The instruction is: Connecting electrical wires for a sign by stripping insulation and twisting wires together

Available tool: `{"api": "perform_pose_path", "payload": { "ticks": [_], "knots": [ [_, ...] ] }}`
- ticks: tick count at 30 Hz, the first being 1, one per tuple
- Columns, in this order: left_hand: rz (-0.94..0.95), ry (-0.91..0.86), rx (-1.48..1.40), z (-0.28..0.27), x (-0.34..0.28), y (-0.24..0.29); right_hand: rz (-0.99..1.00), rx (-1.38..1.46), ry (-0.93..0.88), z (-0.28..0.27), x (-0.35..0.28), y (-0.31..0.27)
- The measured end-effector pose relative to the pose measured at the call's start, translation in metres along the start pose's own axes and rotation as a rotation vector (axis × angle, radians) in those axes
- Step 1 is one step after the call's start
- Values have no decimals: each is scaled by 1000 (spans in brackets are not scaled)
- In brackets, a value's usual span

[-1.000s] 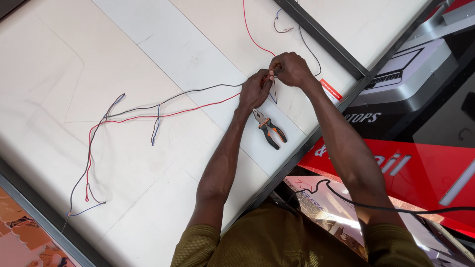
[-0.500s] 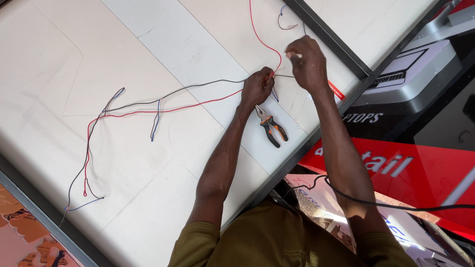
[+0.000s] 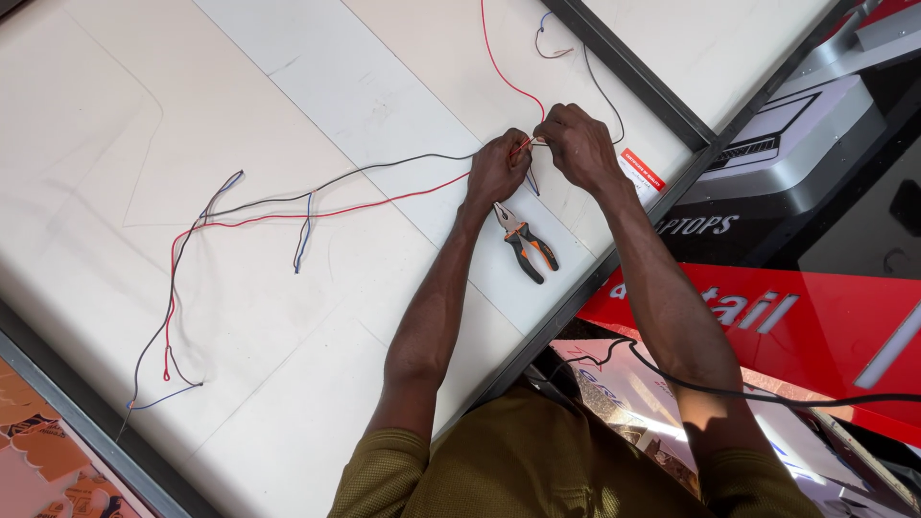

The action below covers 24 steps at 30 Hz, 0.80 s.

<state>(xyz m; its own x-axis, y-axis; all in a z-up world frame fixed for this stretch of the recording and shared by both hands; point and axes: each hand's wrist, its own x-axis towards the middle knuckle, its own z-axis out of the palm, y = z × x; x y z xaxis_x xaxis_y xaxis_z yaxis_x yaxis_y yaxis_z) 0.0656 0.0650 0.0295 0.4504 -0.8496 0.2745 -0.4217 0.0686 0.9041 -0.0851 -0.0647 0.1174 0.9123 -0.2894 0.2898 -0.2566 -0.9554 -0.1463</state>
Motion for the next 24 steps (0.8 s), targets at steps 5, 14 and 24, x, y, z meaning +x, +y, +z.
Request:
{"api": "perform_pose_path", "payload": {
  "ticks": [5,14,24],
  "knots": [
    [65,53,43,2,2,-2,-54,-76,-25,-4,16,-5],
    [113,133,55,4,1,-1,-20,-167,-250,-7,33,-1],
    [217,186,135,5,-2,4,58,-137,-336,2,46,8]
  ]
}}
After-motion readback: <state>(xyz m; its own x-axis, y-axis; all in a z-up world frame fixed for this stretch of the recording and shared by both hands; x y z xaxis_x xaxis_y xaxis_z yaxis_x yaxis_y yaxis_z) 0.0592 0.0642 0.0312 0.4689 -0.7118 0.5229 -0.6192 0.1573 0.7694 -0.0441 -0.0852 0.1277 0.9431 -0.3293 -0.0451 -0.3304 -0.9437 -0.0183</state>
